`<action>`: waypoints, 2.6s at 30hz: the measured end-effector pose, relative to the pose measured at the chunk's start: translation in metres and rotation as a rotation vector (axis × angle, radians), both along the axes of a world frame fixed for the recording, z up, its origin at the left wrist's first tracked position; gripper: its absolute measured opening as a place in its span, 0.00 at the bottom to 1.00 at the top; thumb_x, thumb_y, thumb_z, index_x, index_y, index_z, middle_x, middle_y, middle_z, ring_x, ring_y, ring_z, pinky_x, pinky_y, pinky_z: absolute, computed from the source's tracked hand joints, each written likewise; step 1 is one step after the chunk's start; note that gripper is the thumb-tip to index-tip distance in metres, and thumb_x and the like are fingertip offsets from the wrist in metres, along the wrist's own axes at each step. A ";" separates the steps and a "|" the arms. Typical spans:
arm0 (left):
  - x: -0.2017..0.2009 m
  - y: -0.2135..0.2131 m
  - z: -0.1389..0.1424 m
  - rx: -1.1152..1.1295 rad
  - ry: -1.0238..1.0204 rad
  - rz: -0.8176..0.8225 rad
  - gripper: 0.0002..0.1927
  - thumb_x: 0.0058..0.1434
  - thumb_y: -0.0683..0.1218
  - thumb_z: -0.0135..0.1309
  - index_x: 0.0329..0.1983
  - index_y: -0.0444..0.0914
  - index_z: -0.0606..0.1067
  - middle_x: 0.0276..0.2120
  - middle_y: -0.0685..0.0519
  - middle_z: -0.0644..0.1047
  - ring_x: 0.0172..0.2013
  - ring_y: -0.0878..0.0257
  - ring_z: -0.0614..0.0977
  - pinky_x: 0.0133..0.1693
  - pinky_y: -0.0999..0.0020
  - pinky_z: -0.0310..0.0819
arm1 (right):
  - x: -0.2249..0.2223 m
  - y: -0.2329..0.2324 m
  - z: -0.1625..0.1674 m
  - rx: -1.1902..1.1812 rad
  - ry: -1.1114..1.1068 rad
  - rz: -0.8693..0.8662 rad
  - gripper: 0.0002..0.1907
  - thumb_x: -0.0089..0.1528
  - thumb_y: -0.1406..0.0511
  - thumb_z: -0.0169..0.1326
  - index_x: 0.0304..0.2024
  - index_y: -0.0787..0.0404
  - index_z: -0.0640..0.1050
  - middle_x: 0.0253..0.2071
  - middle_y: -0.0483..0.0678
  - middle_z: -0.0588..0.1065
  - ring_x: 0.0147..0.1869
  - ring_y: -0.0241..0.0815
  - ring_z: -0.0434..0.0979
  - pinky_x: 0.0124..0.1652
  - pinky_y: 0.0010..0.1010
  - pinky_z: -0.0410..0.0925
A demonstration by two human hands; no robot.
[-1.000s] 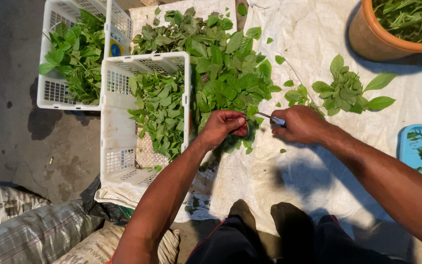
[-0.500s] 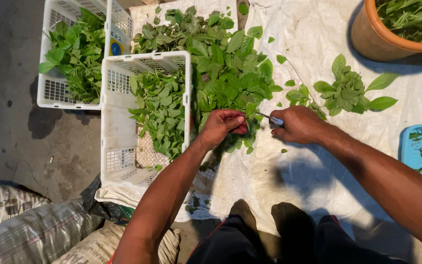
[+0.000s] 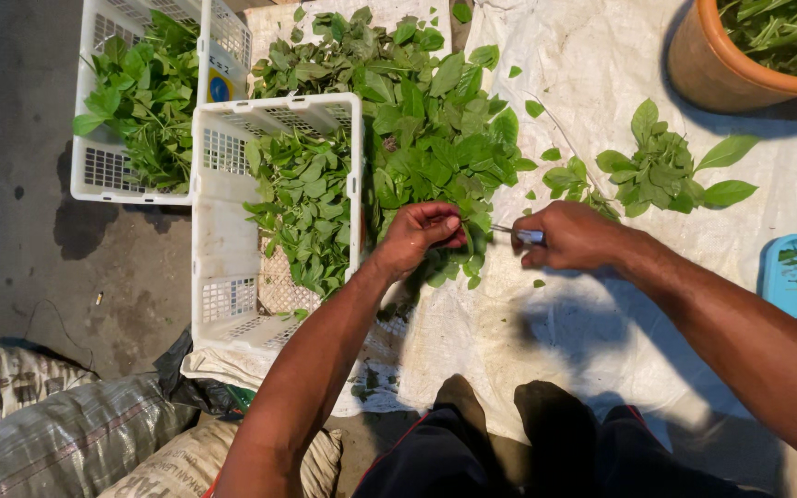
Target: The person uses shears to trim leaves from stems over a white tarp. Trimmed leaves are placed into white crates, while stems are set aside on the tarp. The work area includes a bucket and blue trays containing additional greens.
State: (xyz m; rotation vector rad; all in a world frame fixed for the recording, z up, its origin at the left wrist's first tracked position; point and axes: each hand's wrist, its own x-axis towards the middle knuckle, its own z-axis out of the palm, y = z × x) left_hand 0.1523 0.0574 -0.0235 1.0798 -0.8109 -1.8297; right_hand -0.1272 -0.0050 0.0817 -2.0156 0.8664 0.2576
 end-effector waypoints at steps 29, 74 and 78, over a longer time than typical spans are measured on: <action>-0.126 -0.029 -0.007 0.067 -0.067 0.093 0.11 0.65 0.47 0.59 0.47 0.36 0.78 0.35 0.54 0.83 0.35 0.66 0.85 0.35 0.71 0.79 | -0.049 0.037 -0.065 0.351 -0.661 -0.980 0.09 0.62 0.66 0.61 0.42 0.65 0.81 0.20 0.43 0.73 0.21 0.32 0.71 0.23 0.26 0.65; -0.147 -0.056 -0.013 -0.079 -0.420 -0.019 0.10 0.65 0.41 0.58 0.47 0.31 0.80 0.33 0.51 0.82 0.29 0.66 0.81 0.32 0.71 0.77 | -0.146 -0.020 -0.089 -0.066 -0.228 -0.933 0.08 0.61 0.64 0.62 0.39 0.61 0.82 0.30 0.48 0.80 0.32 0.37 0.77 0.33 0.31 0.70; -0.157 -0.065 0.019 -0.300 -0.440 0.001 0.14 0.64 0.41 0.61 0.53 0.34 0.79 0.39 0.53 0.80 0.35 0.68 0.79 0.38 0.73 0.78 | -0.152 -0.008 -0.067 -0.148 -0.315 -0.856 0.08 0.60 0.65 0.62 0.39 0.62 0.82 0.30 0.46 0.80 0.32 0.34 0.74 0.33 0.30 0.68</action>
